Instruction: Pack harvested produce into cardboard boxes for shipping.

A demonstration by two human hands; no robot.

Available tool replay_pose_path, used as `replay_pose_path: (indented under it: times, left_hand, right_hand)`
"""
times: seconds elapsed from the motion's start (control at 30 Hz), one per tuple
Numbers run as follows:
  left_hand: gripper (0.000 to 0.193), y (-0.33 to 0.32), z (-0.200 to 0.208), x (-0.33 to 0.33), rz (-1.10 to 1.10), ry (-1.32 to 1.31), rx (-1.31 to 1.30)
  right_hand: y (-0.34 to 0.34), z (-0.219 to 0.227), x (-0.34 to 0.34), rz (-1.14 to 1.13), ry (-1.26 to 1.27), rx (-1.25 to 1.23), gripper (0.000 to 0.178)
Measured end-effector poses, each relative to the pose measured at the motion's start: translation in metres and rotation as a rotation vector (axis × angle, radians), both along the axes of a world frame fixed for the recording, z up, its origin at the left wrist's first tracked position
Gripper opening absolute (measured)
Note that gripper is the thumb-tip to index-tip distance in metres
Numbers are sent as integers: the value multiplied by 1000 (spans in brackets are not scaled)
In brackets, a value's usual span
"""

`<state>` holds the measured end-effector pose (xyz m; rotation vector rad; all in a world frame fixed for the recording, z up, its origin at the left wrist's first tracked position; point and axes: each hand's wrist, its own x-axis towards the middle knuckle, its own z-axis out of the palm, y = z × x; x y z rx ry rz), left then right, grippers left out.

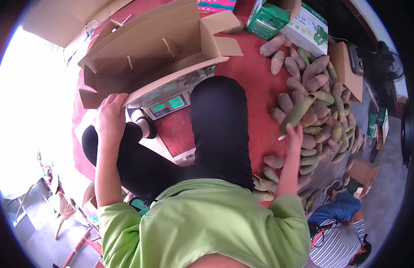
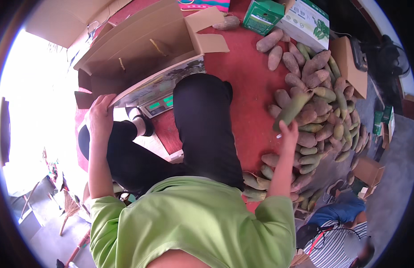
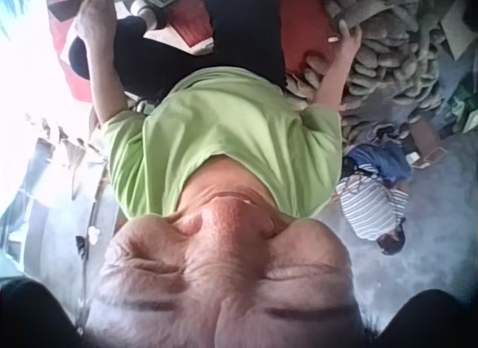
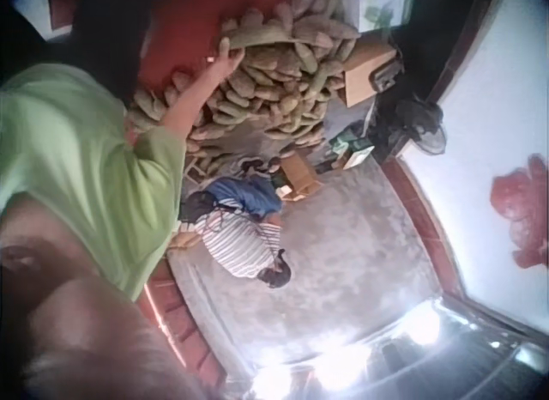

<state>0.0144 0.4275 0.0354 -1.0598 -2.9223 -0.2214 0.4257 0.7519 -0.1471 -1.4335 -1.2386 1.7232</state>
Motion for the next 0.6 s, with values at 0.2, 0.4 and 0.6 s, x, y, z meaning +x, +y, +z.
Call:
replay_pose_path:
  times: [0.2, 0.4, 0.6]
  left_hand:
    - [21, -1, -2, 3, -7, 47, -47]
    - [22, -5, -8, 1, -32, 64, -58]
    - [20, -7, -8, 1, -20, 67, -39]
  right_hand:
    - [48, 164, -155, 623, -22, 526, 57]
    - [11, 259, -301, 1281, -209, 872, 57]
    - [-44, 213, -412, 1766, -795, 1147, 57]
